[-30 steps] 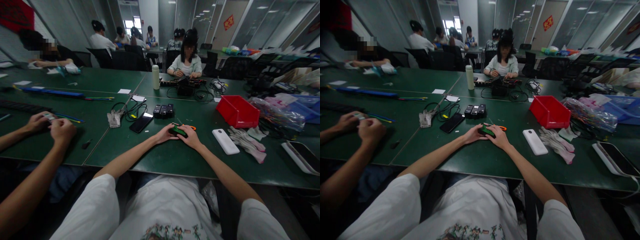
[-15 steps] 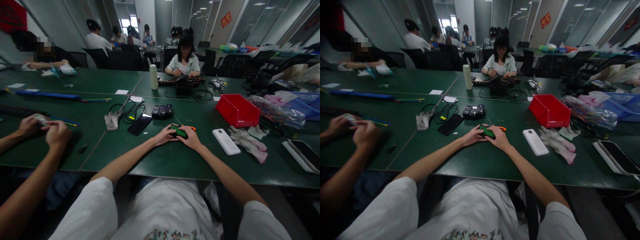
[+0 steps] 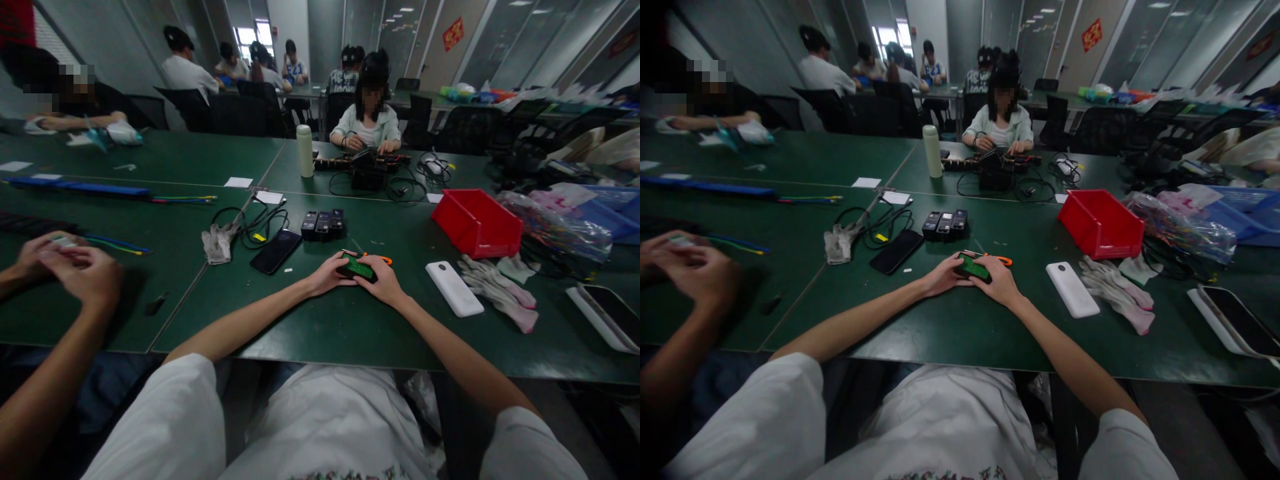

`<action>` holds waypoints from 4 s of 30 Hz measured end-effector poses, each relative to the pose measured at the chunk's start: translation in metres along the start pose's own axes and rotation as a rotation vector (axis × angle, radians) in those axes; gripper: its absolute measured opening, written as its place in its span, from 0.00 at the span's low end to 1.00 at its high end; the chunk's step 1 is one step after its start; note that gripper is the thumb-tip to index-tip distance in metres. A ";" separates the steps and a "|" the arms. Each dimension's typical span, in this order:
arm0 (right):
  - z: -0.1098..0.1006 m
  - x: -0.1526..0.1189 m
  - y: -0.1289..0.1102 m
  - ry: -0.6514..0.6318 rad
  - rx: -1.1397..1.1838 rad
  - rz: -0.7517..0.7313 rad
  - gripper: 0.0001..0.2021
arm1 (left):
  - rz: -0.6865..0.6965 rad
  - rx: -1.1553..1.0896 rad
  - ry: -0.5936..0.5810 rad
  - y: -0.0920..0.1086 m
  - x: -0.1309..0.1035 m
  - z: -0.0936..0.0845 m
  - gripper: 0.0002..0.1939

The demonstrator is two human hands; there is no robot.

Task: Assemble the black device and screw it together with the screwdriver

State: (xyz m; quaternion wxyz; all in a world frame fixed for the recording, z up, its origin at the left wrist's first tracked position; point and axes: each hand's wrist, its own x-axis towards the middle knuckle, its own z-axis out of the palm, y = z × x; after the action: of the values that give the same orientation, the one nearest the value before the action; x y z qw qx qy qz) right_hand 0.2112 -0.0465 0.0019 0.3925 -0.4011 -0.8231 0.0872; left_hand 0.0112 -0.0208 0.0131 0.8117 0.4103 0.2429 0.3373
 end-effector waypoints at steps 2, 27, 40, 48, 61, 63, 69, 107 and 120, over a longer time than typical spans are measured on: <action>0.000 0.001 0.001 -0.017 -0.008 0.011 0.21 | 0.006 -0.004 0.009 0.000 0.001 -0.001 0.19; -0.008 0.019 0.045 -0.043 -0.009 -0.104 0.22 | 0.140 0.215 0.023 0.013 0.037 -0.027 0.25; -0.012 0.023 0.041 -0.157 0.100 -0.024 0.30 | 0.073 0.050 0.155 0.012 0.040 -0.033 0.29; -0.009 0.024 0.042 -0.125 0.119 -0.029 0.29 | 0.105 -0.029 0.171 0.011 0.044 -0.037 0.36; -0.009 0.019 0.045 -0.115 0.076 -0.073 0.25 | 0.003 -0.222 0.094 0.015 0.045 -0.045 0.18; -0.018 0.027 0.045 -0.179 0.068 -0.009 0.24 | -0.012 -0.249 0.091 0.016 0.044 -0.045 0.15; -0.058 0.052 0.042 -0.526 -0.008 0.107 0.32 | -0.069 -0.259 0.099 0.019 0.044 -0.043 0.16; -0.030 0.047 0.040 0.335 0.761 0.711 0.14 | 0.077 -0.156 0.196 0.015 0.044 -0.040 0.29; 0.002 0.028 0.031 0.212 0.934 0.849 0.15 | 0.310 0.592 0.155 0.028 0.037 -0.043 0.30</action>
State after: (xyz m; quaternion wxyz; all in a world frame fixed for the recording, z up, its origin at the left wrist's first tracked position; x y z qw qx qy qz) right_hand 0.2178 -0.0055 0.0021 0.5362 -0.4855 -0.4245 0.5445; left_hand -0.0034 0.0403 0.0081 0.5757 0.6333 0.3258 0.4018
